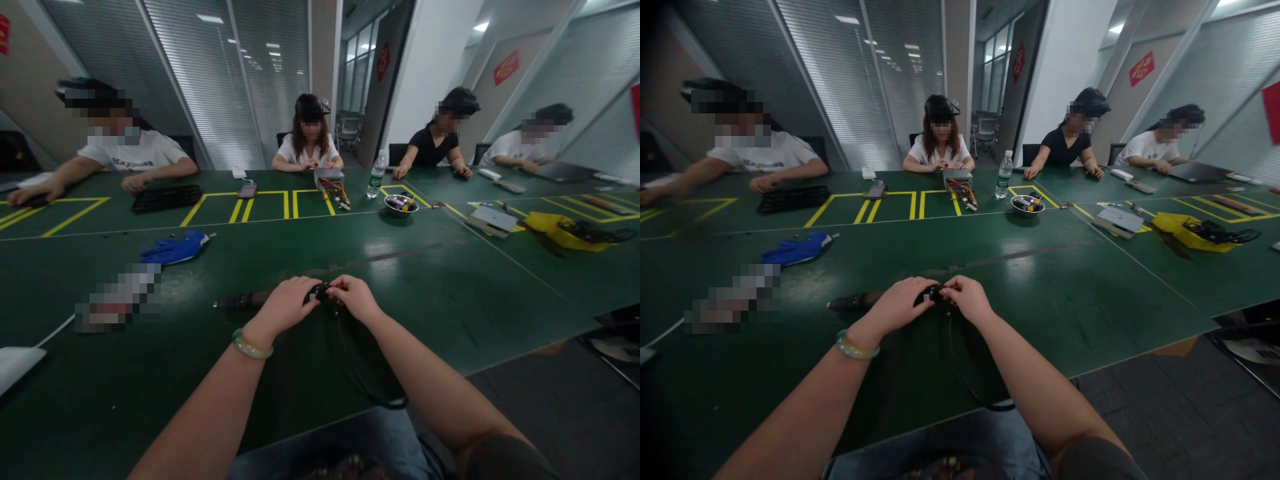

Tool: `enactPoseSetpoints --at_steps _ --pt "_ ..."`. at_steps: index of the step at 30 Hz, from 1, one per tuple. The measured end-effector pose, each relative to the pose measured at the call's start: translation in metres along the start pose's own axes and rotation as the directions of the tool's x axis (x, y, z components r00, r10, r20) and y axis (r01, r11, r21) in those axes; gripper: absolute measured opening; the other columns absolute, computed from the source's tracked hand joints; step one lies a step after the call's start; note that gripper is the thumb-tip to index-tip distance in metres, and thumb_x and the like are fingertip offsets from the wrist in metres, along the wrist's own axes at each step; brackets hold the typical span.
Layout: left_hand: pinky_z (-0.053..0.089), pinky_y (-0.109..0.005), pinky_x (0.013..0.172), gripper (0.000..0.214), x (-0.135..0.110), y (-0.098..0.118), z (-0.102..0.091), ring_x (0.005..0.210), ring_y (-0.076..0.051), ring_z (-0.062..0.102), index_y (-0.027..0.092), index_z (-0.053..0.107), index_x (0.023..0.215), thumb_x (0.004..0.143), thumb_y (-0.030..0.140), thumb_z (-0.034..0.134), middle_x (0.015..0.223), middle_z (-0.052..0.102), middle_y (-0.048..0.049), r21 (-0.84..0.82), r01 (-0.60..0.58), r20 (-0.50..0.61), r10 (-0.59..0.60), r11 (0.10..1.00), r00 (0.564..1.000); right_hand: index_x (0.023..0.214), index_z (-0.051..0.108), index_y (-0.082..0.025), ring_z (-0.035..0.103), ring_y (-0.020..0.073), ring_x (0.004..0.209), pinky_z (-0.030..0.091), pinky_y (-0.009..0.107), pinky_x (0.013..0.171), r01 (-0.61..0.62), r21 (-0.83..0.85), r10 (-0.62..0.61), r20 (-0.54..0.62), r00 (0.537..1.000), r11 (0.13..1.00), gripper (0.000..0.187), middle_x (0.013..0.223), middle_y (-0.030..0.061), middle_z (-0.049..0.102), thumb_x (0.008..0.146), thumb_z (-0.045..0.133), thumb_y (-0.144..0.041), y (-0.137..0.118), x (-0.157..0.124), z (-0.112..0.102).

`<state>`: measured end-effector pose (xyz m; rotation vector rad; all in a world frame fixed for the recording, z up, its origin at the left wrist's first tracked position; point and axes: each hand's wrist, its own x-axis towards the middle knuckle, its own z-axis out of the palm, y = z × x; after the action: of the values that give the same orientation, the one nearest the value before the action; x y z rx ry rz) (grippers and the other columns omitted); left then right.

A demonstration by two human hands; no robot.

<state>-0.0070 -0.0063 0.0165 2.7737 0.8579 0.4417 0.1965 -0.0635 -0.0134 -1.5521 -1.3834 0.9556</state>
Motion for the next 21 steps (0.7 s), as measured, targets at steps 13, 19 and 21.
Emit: enactPoseSetpoints --at_steps 13,19,21 --pt "0.044 -0.039 0.095 0.031 0.007 0.017 0.015 0.111 -0.023 0.056 0.025 0.058 0.117 0.087 0.02 0.053 0.12 0.06 -0.0051 0.059 0.049 -0.078 -0.045 0.997 0.996 0.089 0.068 -0.023 0.061 0.0181 0.081 0.04 0.027 0.075 0.08 -0.691 -0.183 -0.076 0.98 0.718 0.007 0.087 0.0012 0.069 0.089 0.061 -0.024 -0.012 -0.015 -0.014" --pt "0.045 -0.039 0.09 0.028 0.008 0.02 0.014 0.11 -0.023 0.056 0.027 0.059 0.113 0.087 0.019 0.052 0.12 0.06 -0.0031 0.048 0.054 -0.079 -0.05 0.997 0.996 0.086 0.069 -0.021 0.06 0.0165 0.082 0.04 0.026 0.076 0.105 -0.68 -0.19 -0.051 0.98 0.726 0.008 0.089 0.0022 0.068 0.087 0.061 -0.02 -0.008 -0.012 -0.013" --pt "0.045 -0.039 0.09 0.027 0.008 0.019 0.014 0.11 -0.023 0.056 0.028 0.06 0.111 0.086 0.02 0.053 0.119 0.06 -0.0024 0.04 0.061 -0.079 -0.058 0.997 0.995 0.087 0.069 -0.021 0.06 0.016 0.083 0.04 0.026 0.077 0.128 -0.657 -0.201 -0.038 0.979 0.743 0.008 0.09 0.0023 0.068 0.087 0.061 -0.019 -0.007 -0.011 -0.013"
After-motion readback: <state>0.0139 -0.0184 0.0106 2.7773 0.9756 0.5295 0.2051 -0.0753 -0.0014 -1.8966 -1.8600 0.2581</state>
